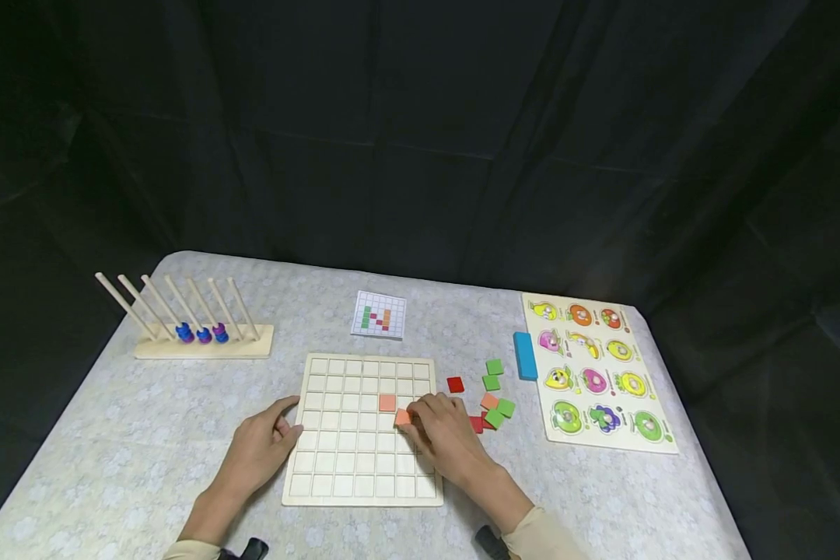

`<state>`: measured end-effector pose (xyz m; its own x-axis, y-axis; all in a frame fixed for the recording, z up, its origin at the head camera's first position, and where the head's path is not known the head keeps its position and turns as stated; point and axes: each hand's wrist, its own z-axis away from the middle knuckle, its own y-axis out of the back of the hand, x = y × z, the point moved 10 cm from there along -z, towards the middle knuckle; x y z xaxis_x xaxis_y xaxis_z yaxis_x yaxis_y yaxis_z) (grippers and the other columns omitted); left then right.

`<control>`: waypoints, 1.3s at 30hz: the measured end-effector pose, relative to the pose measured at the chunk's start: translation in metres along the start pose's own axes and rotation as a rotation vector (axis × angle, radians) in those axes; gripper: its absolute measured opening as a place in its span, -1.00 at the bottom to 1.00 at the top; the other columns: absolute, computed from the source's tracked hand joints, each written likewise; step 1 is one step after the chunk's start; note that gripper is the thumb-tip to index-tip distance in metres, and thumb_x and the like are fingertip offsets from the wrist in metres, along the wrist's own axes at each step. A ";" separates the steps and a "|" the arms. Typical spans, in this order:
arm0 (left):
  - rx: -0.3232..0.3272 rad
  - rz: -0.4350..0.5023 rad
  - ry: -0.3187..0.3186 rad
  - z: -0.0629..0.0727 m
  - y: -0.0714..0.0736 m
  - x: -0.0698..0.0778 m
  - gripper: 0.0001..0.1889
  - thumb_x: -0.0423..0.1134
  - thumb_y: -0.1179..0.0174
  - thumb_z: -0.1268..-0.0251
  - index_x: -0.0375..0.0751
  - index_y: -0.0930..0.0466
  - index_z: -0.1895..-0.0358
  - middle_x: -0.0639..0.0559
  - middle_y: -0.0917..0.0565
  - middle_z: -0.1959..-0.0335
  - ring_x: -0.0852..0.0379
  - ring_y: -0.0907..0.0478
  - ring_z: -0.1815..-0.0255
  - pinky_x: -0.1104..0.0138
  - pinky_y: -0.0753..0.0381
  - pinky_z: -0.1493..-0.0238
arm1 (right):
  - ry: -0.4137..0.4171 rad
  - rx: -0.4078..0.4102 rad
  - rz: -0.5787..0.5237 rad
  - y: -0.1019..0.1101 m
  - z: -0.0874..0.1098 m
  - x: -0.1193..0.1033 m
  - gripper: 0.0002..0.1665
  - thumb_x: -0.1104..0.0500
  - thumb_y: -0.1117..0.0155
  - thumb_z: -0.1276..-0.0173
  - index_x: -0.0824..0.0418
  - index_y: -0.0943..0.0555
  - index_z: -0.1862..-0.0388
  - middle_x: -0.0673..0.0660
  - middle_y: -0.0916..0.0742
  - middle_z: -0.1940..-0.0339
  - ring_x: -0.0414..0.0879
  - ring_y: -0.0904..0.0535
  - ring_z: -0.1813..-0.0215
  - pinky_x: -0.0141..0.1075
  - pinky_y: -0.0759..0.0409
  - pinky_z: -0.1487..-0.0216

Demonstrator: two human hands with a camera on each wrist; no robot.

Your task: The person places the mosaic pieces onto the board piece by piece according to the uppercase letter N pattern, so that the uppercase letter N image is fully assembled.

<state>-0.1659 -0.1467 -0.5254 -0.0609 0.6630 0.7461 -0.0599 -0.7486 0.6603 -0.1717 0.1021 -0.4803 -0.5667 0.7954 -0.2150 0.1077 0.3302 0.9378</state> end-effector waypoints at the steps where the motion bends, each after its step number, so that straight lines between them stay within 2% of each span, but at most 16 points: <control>1: -0.002 -0.001 0.001 0.000 0.000 0.000 -0.49 -0.30 -0.28 -0.31 -0.33 -0.50 -0.32 0.06 -0.60 0.51 0.27 -0.43 0.58 0.45 -0.40 0.51 | 0.001 -0.006 0.004 -0.001 0.000 -0.001 -0.75 -0.06 -0.31 -0.42 0.09 -0.64 0.16 -0.04 -0.69 0.21 -0.12 -0.53 0.15 -0.17 -0.41 0.01; 5: -0.006 -0.004 0.003 0.000 0.000 0.000 -0.49 -0.29 -0.27 -0.32 -0.32 -0.49 -0.32 0.07 -0.60 0.50 0.27 -0.43 0.57 0.45 -0.40 0.49 | 0.007 -0.029 0.010 -0.004 -0.001 -0.005 -0.76 -0.05 -0.30 -0.43 0.09 -0.64 0.14 -0.04 -0.70 0.18 -0.11 -0.55 0.13 -0.17 -0.41 0.00; 12: -0.009 0.001 0.000 0.000 -0.001 -0.001 -0.49 -0.30 -0.27 -0.32 -0.32 -0.49 -0.33 0.06 -0.60 0.50 0.27 -0.44 0.58 0.45 -0.41 0.50 | 0.045 -0.014 0.049 -0.008 -0.002 -0.013 -0.79 -0.05 -0.30 -0.43 0.06 -0.63 0.22 -0.06 -0.69 0.21 -0.13 -0.57 0.10 -0.19 -0.41 0.04; 19: -0.006 -0.008 0.008 -0.001 0.000 -0.002 -0.49 -0.29 -0.26 -0.34 -0.29 -0.49 -0.34 0.06 -0.60 0.50 0.27 -0.44 0.56 0.45 -0.41 0.48 | 0.068 -0.004 0.072 -0.012 -0.005 -0.018 -0.76 -0.07 -0.30 -0.43 0.06 -0.66 0.17 -0.05 -0.69 0.18 -0.12 -0.59 0.09 -0.19 -0.44 0.04; 27: -0.003 -0.011 0.007 0.000 0.000 -0.001 -0.49 -0.28 -0.26 -0.34 -0.29 -0.49 -0.34 0.07 -0.59 0.49 0.27 -0.44 0.55 0.44 -0.40 0.46 | 0.072 -0.016 0.063 -0.017 -0.007 -0.021 -0.78 -0.06 -0.28 -0.44 0.05 -0.64 0.16 -0.08 -0.67 0.18 -0.16 -0.59 0.08 -0.16 -0.48 -0.04; 39: -0.003 -0.013 0.004 0.001 0.000 0.000 -0.49 -0.29 -0.27 -0.32 -0.30 -0.49 -0.33 0.06 -0.59 0.50 0.27 -0.43 0.56 0.45 -0.39 0.48 | 0.063 -0.009 0.056 -0.016 -0.006 -0.021 -0.77 -0.07 -0.31 -0.42 0.05 -0.66 0.15 -0.07 -0.68 0.18 -0.14 -0.61 0.07 -0.18 -0.47 -0.02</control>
<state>-0.1653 -0.1466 -0.5250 -0.0641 0.6724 0.7374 -0.0640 -0.7402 0.6694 -0.1665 0.0768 -0.4895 -0.6101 0.7790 -0.1445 0.1336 0.2809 0.9504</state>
